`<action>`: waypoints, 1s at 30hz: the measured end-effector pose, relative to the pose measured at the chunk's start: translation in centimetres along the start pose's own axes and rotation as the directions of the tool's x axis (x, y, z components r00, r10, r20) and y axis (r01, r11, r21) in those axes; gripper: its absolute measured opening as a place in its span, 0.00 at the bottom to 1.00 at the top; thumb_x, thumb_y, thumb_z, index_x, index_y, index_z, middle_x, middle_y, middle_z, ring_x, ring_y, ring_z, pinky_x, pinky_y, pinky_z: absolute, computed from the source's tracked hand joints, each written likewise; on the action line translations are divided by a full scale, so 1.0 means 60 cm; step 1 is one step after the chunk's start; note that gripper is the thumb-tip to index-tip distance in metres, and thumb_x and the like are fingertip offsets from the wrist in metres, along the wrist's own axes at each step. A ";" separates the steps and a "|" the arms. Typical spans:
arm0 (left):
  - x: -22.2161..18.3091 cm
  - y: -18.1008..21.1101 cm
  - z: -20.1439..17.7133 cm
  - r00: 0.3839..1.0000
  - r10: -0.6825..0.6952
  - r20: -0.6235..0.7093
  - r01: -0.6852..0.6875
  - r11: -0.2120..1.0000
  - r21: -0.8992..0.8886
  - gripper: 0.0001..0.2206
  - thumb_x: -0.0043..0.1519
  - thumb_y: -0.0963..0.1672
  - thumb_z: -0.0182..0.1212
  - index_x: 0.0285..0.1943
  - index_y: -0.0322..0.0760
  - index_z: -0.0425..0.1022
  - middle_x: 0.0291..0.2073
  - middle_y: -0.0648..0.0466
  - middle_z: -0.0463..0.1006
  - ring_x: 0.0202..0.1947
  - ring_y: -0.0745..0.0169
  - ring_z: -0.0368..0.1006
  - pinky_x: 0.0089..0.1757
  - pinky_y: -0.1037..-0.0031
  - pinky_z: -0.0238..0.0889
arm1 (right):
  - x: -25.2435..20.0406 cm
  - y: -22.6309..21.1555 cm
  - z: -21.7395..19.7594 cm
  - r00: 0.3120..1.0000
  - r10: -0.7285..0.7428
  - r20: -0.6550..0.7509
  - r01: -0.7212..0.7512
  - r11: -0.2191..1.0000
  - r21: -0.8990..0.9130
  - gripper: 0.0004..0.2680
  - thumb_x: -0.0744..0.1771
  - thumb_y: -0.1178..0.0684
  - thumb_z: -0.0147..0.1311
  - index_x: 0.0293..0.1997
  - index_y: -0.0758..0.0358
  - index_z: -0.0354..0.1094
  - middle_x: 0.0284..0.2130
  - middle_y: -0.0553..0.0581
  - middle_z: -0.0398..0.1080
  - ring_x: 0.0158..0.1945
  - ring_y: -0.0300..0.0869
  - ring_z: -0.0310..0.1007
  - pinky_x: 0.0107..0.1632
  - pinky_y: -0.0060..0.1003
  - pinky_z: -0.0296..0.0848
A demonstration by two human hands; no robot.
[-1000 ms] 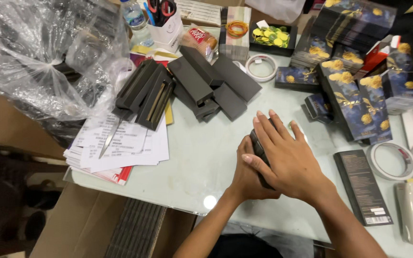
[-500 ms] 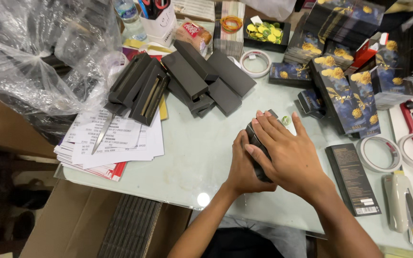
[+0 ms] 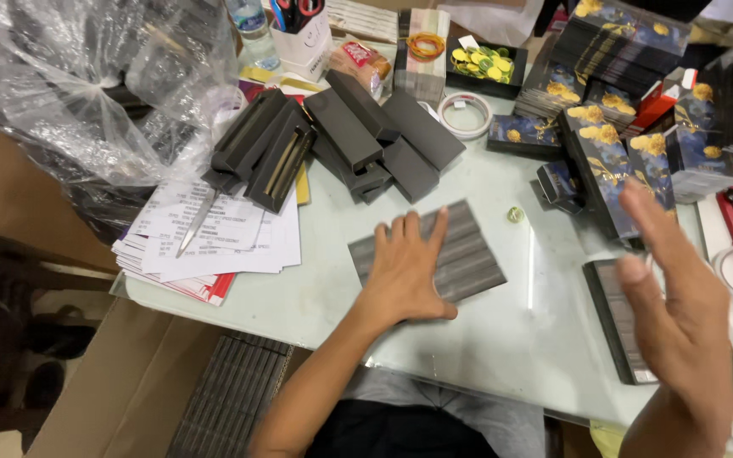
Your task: The person stacks multiple small rectangular black boxes and places them into a larger cardboard shipping carton by hand.
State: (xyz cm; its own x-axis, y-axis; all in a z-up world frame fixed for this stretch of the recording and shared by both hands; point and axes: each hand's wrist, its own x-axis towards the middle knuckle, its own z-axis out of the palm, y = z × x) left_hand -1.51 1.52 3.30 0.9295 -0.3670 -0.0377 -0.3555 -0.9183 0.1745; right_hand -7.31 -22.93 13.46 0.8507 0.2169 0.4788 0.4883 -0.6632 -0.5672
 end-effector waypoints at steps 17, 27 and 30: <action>0.025 -0.009 0.098 0.994 -0.003 -0.109 -0.019 0.979 -0.204 0.58 0.35 0.57 0.61 0.78 0.25 0.50 0.64 0.23 0.58 0.67 0.25 0.52 0.60 0.42 0.37 | 0.023 0.119 0.295 0.850 0.263 0.456 -0.097 0.930 -0.354 0.24 0.72 0.37 0.30 0.79 0.50 0.45 0.78 0.58 0.41 0.70 0.60 0.59 0.66 0.54 0.65; -0.016 -0.013 0.063 0.999 -0.027 -0.030 0.020 0.975 -0.222 0.56 0.35 0.54 0.62 0.78 0.26 0.52 0.62 0.21 0.60 0.64 0.25 0.54 0.58 0.38 0.38 | 0.014 0.087 0.294 0.801 0.383 0.460 -0.180 0.887 -0.426 0.24 0.72 0.36 0.27 0.80 0.44 0.43 0.80 0.48 0.37 0.71 0.53 0.58 0.68 0.50 0.64; -0.025 -0.020 0.067 0.997 -0.028 -0.070 0.006 0.956 -0.293 0.55 0.36 0.54 0.64 0.77 0.25 0.53 0.61 0.20 0.61 0.63 0.22 0.55 0.57 0.37 0.38 | 0.013 0.111 0.305 0.828 0.349 0.439 -0.277 0.935 -0.222 0.25 0.71 0.38 0.37 0.79 0.54 0.46 0.78 0.58 0.44 0.74 0.60 0.51 0.68 0.61 0.59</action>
State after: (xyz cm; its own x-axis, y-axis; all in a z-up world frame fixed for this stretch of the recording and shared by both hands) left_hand -2.85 2.57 -0.78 0.9437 -0.3297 0.0265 -0.3052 -0.8368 0.4545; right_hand 0.17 -14.10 -2.20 0.9601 0.2625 -0.0964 0.1779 -0.8393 -0.5138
